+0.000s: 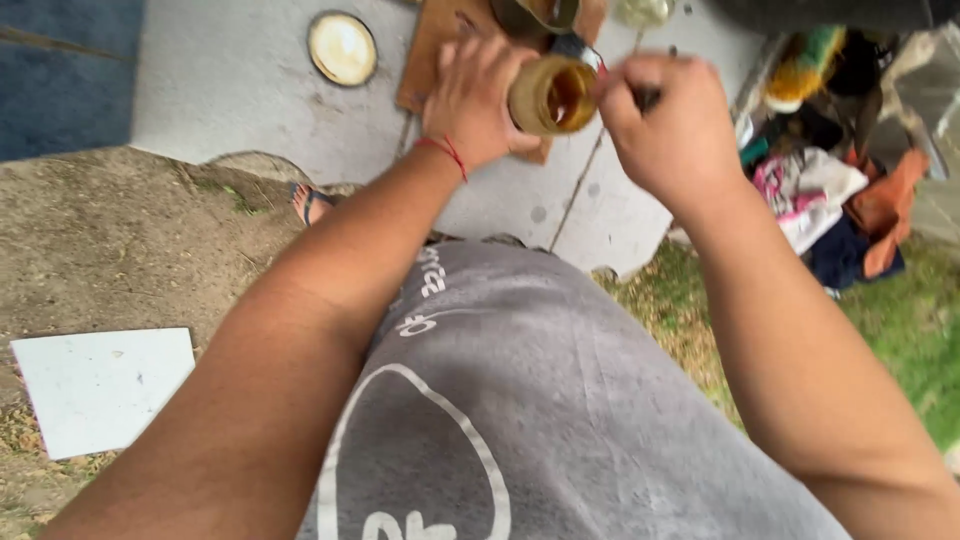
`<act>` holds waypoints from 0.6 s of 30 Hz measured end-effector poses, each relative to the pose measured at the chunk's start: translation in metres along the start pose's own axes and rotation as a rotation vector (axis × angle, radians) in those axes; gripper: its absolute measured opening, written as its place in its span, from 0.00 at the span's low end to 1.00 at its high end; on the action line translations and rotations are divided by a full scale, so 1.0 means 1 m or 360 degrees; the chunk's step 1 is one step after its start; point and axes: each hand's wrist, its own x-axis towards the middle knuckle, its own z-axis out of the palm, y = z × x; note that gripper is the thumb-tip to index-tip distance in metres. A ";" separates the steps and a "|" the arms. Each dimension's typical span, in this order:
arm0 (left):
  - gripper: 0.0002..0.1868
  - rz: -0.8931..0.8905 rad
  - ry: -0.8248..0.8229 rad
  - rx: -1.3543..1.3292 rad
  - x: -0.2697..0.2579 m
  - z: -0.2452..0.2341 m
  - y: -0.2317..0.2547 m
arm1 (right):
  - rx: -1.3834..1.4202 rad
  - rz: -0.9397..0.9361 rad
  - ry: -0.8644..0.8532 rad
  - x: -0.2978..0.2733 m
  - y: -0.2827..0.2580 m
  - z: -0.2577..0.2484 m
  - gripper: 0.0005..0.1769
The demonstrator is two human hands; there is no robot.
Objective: A person mixes a liquid into a container and then uses a paintbrush to paint a black wooden chair outdoors.
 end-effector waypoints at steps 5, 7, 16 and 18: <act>0.38 -0.0027 -0.0051 -0.0077 0.000 -0.002 0.000 | 0.0108 -0.0142 0.0067 -0.002 0.017 0.009 0.12; 0.42 -0.0097 -0.0140 -0.0035 -0.003 0.003 0.006 | 0.0030 -0.0014 -0.0127 -0.012 0.017 -0.002 0.12; 0.41 -0.0103 -0.0192 -0.0022 0.000 -0.005 0.002 | 0.0056 0.0430 -0.0331 0.001 -0.014 -0.010 0.14; 0.42 -0.0116 -0.0255 -0.0044 0.003 -0.003 0.003 | 0.0148 0.0713 -0.0467 0.000 -0.012 -0.011 0.15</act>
